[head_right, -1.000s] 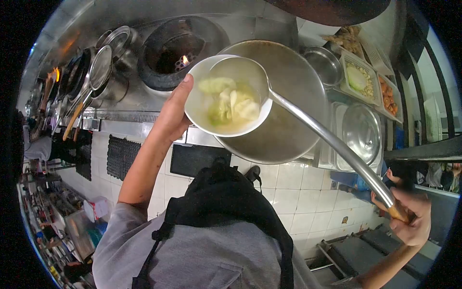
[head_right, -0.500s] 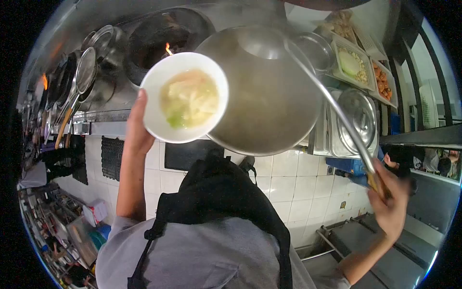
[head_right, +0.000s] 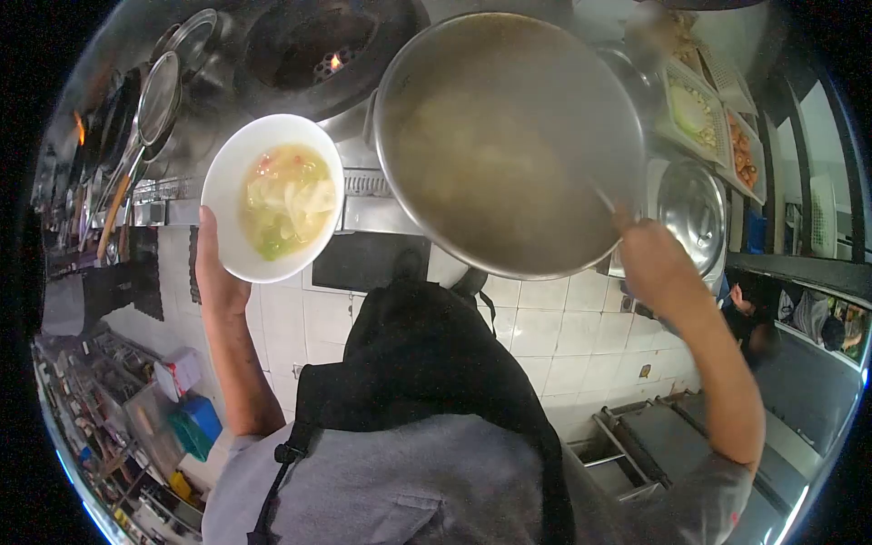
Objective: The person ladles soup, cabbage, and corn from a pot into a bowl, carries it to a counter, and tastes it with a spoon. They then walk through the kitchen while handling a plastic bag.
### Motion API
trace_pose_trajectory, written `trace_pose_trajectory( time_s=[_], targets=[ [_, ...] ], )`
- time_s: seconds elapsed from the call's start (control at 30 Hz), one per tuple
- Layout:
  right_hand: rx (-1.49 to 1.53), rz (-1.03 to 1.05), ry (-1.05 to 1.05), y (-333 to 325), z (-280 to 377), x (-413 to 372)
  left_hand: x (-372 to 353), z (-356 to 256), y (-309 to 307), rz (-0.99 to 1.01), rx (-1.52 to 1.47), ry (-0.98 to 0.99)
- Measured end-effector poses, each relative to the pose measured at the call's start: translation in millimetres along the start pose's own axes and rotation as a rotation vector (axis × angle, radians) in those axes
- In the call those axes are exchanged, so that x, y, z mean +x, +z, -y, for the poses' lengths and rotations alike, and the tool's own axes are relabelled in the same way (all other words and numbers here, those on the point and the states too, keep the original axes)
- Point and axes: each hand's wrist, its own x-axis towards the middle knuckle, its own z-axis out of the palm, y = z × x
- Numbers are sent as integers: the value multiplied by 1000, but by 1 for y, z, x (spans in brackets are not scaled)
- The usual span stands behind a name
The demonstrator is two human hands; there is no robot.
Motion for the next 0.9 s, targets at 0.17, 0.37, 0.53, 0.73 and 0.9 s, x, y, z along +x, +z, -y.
trace_pose_trajectory(
  time_s=[0.17,0.37,0.53,0.73,0.9],
  targets=[
    [561,196,52,-29,-13,-8,-6,9,-16,-65,19,-10],
    [986,447,242,-28,16,-6,-5,9,-12,-33,-1,-59],
    [1142,540,190,-30,29,-9,0,11,-1,-31,4,-33],
    [1220,538,167,-33,-2,-24,4,13,4,7,31,-25],
    [744,80,-130,-17,-24,-39,4,17,3,1,36,-17]
  ],
)
